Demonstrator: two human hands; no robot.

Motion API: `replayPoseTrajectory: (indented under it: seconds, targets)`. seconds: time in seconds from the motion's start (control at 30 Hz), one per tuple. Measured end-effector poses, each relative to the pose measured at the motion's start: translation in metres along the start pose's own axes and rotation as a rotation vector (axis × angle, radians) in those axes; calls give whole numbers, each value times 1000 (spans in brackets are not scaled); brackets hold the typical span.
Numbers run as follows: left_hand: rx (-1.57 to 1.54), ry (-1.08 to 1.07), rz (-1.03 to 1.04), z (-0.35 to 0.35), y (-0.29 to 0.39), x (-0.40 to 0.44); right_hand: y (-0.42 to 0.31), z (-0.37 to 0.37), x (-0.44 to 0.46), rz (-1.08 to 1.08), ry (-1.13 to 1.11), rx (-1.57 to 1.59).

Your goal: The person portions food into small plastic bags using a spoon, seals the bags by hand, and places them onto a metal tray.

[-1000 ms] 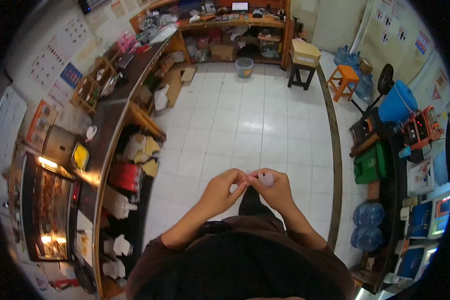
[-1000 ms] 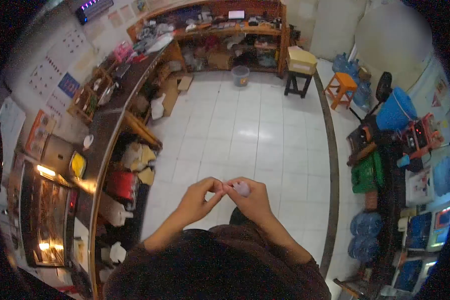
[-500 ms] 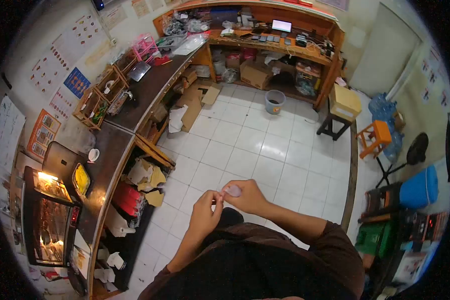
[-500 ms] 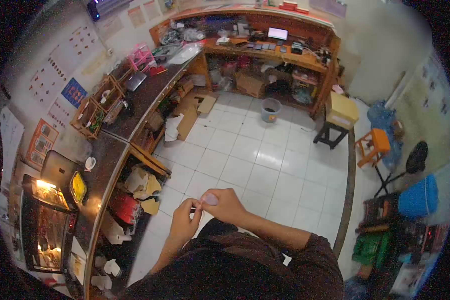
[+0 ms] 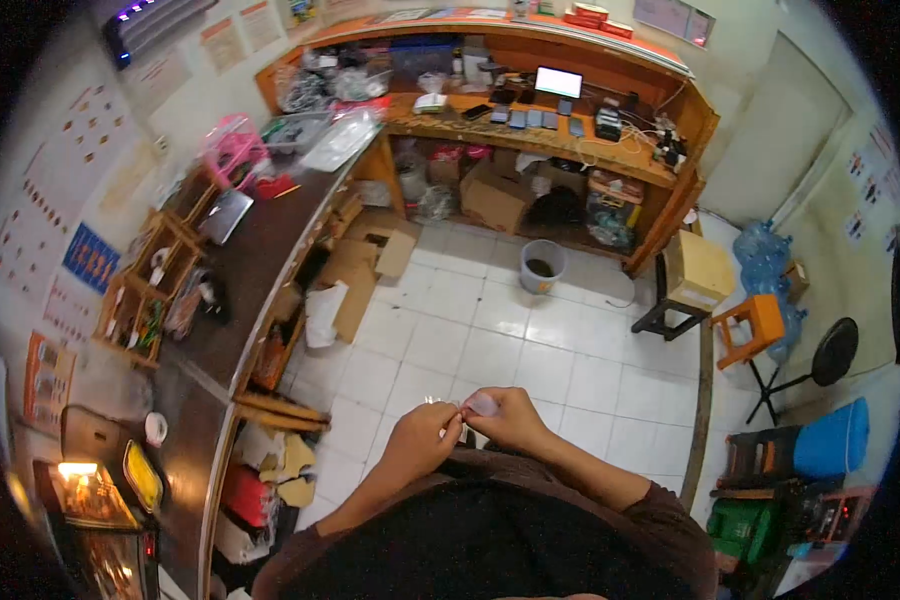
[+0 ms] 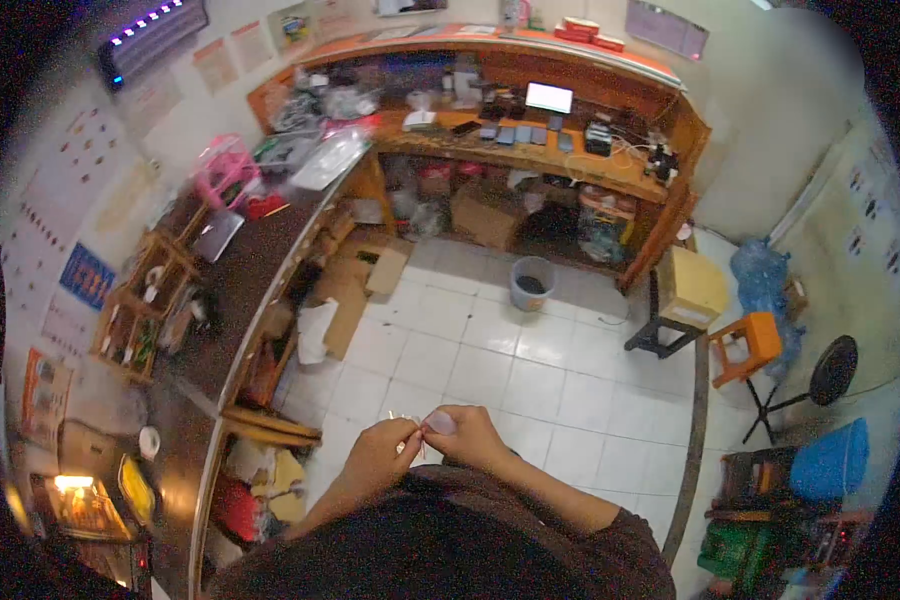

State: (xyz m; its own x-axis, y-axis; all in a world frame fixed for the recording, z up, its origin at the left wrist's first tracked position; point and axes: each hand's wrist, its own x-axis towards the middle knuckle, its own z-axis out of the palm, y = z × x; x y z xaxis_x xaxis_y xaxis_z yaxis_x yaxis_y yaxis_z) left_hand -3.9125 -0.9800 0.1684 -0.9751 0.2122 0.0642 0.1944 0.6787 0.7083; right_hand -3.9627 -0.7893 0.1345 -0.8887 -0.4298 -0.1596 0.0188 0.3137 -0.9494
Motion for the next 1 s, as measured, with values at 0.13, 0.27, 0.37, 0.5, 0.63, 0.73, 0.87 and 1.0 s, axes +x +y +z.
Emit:
replayPoseTrajectory:
  seconds: [0.13,0.27,0.37,0.5,0.63,0.73,0.87,1.0]
  targets:
    - [-52,-106,82,-19,-4,120,5,-47,71,67,183,105]
    - [-36,-48,174,-13,-39,239,10,-95,161,11,283,150]
    - [-24,-21,165,-20,-60,331,19,-138,250,81,233,208]
    - [71,47,27,-50,-79,450,18,-196,389,9,107,119]
    - [148,153,-61,-82,-109,534,-17,-242,519,-141,-129,4]
    - [156,235,-239,-112,-142,579,-30,-245,610,-214,-227,-21]
    - [172,352,-266,-149,-197,624,-47,-224,705,-393,-480,-189]
    - [50,505,-273,-191,-272,688,-60,-201,809,-499,-568,-21]
